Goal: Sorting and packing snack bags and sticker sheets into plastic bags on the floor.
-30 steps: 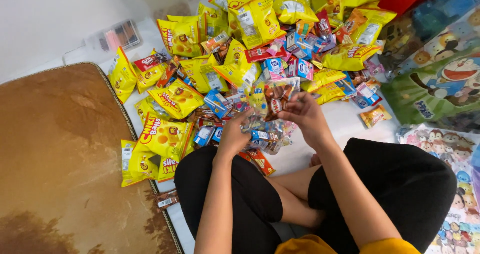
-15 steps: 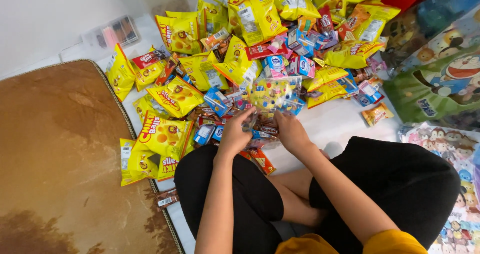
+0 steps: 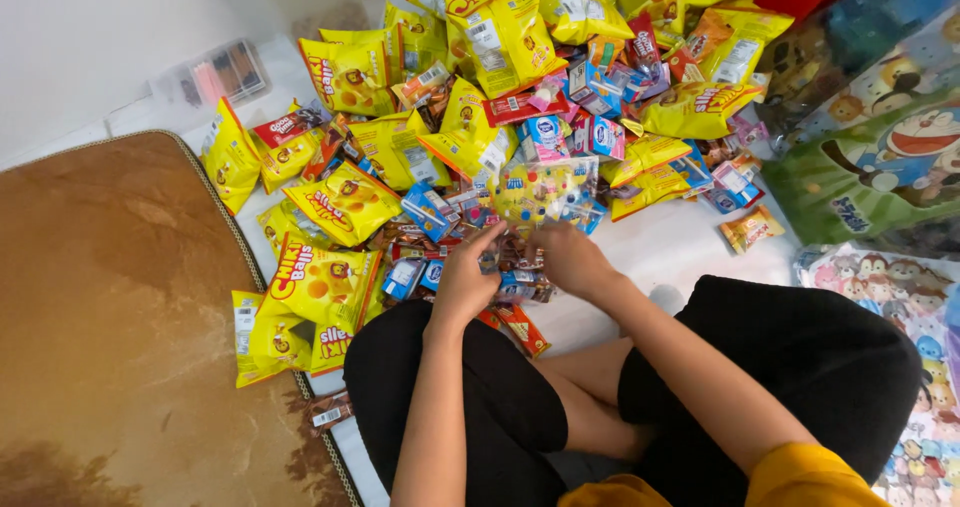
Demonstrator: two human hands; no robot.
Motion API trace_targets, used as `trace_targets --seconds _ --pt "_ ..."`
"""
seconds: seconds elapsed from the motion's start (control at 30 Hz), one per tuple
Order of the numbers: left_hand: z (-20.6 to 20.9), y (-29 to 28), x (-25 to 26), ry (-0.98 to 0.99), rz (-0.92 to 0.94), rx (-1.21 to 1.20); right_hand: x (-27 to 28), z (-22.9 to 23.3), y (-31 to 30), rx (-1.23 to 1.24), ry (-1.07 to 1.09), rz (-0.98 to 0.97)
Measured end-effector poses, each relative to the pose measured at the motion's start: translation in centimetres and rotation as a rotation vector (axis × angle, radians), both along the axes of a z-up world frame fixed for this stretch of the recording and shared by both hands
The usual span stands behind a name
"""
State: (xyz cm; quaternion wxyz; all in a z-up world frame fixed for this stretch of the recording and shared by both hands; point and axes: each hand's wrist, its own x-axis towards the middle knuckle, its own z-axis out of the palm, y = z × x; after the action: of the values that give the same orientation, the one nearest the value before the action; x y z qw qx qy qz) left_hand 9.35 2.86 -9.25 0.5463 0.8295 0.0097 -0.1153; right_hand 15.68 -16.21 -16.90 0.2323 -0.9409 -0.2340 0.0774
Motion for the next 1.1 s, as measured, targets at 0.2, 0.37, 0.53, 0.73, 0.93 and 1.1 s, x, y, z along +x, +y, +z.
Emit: trace_targets --seconds 0.2,0.37,0.53,0.73,0.93,1.1 --pt "1.5 -0.3 0.1 0.022 0.006 -0.001 8.7 -0.2 -6.4 0.292 -0.179 -0.353" --pt "0.7 -0.6 0.7 0.052 0.014 -0.009 18.5 -9.0 -13.1 0.138 -0.397 -0.553" --pt "-0.4 -0.5 2.1 -0.021 -0.023 0.008 24.6 -14.0 -15.6 -0.113 -0.269 -0.653" --pt "-0.4 -0.9 3.2 0.258 0.039 0.017 24.1 -9.6 -12.7 -0.085 -0.035 -0.822" --pt "-0.7 -1.1 3.5 0.292 0.042 0.021 24.4 -6.9 -13.0 -0.120 0.216 -0.877" --pt "-1.1 -0.8 3.3 0.258 0.059 -0.005 22.6 -2.3 -14.4 0.522 0.624 -1.119"
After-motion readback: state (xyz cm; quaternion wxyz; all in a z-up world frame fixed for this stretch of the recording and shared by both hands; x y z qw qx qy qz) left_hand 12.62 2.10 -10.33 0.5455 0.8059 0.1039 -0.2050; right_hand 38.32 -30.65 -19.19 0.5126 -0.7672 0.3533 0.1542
